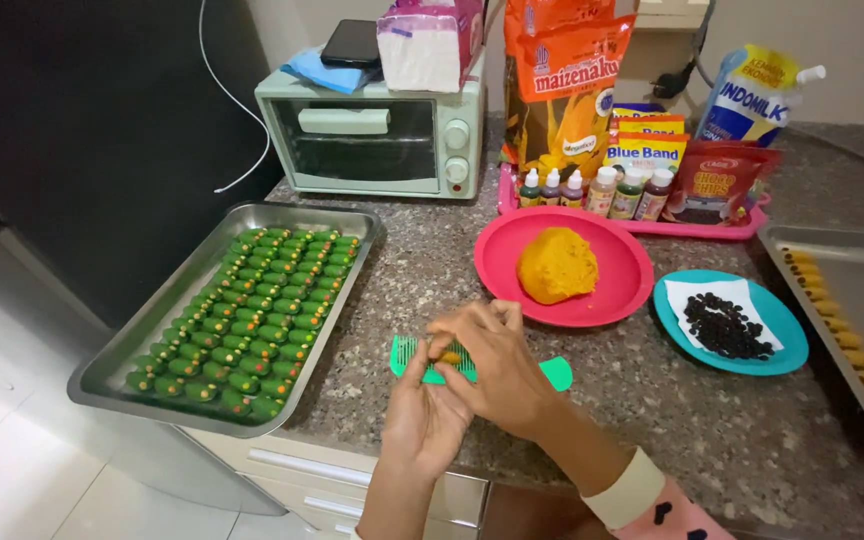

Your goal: The person shapes small pieces of yellow dough into balls by hand and places them onto a green comb. They then pick up small black items from a plate and place them onto the yellow dough balls on the comb. The finished items are arranged on a metal tray.

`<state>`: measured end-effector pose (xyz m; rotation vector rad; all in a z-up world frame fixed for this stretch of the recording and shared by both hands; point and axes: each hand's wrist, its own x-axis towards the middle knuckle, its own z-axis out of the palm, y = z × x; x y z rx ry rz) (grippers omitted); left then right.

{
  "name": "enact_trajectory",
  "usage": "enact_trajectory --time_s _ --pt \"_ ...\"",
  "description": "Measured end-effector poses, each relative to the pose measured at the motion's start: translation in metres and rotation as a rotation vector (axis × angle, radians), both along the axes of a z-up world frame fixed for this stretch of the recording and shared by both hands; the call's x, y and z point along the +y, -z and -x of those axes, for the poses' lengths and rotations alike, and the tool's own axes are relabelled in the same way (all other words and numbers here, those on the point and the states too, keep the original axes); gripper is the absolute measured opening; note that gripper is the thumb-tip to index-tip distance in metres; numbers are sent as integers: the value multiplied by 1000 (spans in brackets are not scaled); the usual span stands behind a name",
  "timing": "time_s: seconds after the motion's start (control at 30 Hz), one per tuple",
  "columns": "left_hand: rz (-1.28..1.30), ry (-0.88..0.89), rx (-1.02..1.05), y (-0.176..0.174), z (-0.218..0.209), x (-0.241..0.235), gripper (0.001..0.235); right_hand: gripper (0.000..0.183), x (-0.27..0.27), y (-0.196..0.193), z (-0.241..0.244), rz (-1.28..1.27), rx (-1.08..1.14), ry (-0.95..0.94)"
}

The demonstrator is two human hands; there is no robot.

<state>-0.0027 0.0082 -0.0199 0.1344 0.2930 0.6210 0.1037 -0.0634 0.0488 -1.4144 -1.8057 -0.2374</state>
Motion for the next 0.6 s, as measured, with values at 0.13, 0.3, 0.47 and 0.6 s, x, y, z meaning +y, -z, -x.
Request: enact_trajectory --time_s 0.13,0.3,0.47,0.6 --pt "26 -7 -27 12 -3 5 26 37 0 -4 2 -32 -35 16" --pt "88 -45 -51 8 -3 4 24 25 -1 -5 1 -29 3 43" --pt "130 92 -45 22 0 12 25 25 0 3 -3 90 129 79" --pt "21 9 -23 -8 0 -3 34 18 4 7 -2 34 113 99"
